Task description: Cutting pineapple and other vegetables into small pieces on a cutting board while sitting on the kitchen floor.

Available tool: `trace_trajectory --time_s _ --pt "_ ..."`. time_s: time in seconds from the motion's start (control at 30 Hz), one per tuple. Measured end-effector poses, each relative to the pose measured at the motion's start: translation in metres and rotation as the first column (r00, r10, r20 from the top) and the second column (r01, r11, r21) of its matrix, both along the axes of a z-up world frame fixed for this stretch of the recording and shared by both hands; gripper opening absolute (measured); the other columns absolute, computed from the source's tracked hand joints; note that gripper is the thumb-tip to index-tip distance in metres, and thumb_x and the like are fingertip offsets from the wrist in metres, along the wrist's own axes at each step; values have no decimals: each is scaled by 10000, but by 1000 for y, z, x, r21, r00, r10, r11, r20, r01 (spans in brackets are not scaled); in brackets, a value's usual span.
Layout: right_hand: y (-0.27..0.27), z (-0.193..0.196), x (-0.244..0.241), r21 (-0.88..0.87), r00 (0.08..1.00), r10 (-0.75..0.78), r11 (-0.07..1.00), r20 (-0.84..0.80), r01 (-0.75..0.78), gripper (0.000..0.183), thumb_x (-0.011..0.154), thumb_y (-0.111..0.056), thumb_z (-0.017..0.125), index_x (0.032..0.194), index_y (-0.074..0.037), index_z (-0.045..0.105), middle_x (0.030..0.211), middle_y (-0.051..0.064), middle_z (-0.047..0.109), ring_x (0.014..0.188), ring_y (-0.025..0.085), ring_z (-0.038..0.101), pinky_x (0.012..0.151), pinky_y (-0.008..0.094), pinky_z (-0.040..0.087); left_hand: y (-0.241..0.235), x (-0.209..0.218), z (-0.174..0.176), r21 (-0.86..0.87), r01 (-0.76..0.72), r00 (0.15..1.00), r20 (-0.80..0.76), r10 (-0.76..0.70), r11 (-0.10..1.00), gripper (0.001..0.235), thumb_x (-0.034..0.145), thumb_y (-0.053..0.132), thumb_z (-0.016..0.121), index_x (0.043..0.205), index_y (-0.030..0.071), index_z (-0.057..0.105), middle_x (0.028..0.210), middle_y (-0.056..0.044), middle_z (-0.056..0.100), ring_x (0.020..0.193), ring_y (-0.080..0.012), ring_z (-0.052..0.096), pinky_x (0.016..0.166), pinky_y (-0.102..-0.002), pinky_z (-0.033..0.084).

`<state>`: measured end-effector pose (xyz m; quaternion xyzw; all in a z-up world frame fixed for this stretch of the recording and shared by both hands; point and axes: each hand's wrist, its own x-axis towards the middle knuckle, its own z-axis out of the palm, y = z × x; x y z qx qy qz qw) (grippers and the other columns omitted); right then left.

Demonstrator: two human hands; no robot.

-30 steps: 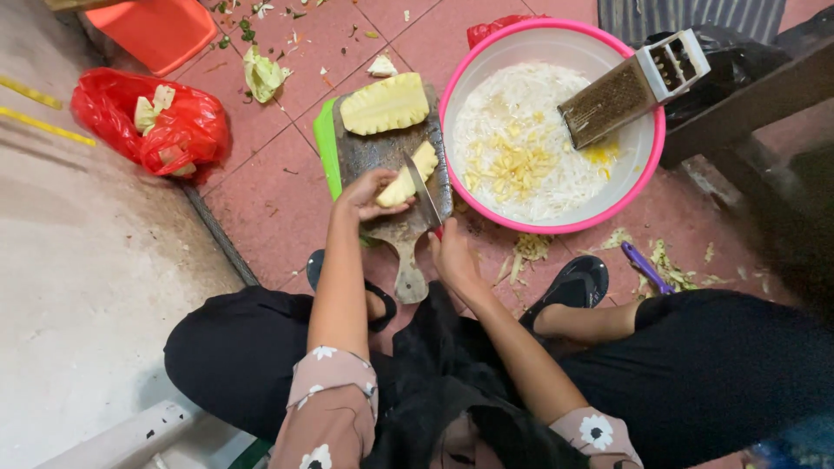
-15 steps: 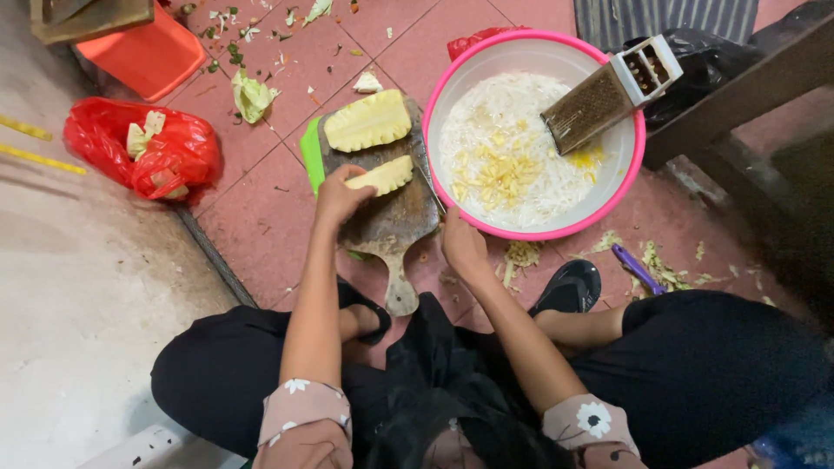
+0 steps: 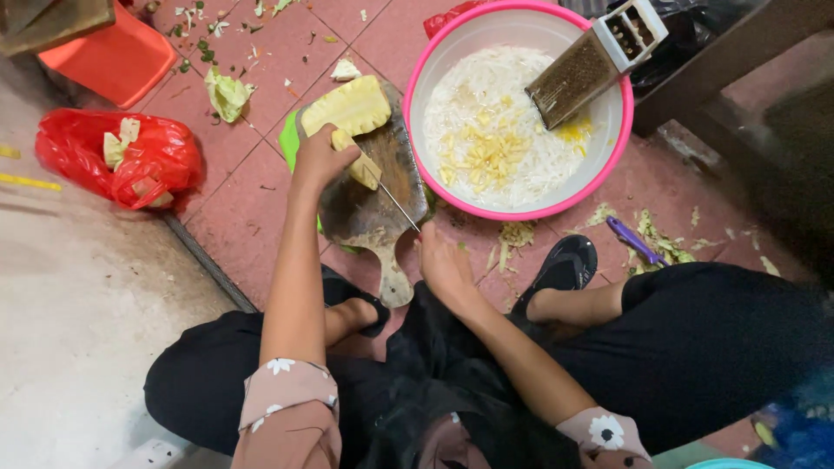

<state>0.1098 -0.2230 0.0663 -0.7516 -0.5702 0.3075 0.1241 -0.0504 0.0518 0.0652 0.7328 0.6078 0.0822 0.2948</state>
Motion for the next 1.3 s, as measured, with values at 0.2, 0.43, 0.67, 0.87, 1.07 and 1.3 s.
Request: trace_trajectory --time_s 0.2,0.43,0.67,0.87,1.07,1.3 --pt "3 0 -1 44 999 -8 999 32 7 227 1065 -320 366 1098 -103 421 958 232 676 870 532 703 805 625 561 -4 7 15 -21 11 999 -30 -12 1000 579 721 510 797 1169 165 671 1031 -241 705 1058 -426 687 888 -497 555" --pt "4 10 4 73 996 9 997 88 -15 179 1062 -300 396 1090 -125 422 906 199 663 810 504 717 739 600 583 -2 6 12 -20 85 994 -60 -86 996 626 708 527 820 1159 126 656 1060 -271 694 1080 -454 671 888 -511 560" --pt "12 2 -5 90 987 -10 996 158 -4 163 1051 -254 419 1100 -99 432 804 192 676 765 487 725 693 583 598 -25 18 24 373 163 973 92 -211 913 493 719 317 828 1145 96 717 1139 -166 616 1080 -435 655 902 -521 566" --pt "27 -18 -18 125 953 -44 992 300 6 173 1038 -183 391 1141 -82 486 766 125 685 722 380 755 649 504 622 -18 17 -14 458 153 941 202 -270 876 405 714 356 834 1047 198 667 925 -89 664 921 -361 691 765 -509 558" --pt "48 -18 -28 204 911 -63 979 409 -24 127 981 -99 371 1015 -115 492 694 54 702 628 300 749 541 424 611 -14 9 -22 495 125 929 245 -276 860 321 731 306 831 985 195 668 887 -71 656 855 -327 683 720 -457 539" --pt "71 -13 -26 169 913 -37 985 405 -34 140 980 -73 372 1023 -105 501 733 75 725 656 291 757 551 434 608 -9 13 -20 531 126 917 261 -303 838 303 717 262 828 960 178 667 877 -94 647 834 -355 679 691 -457 528"
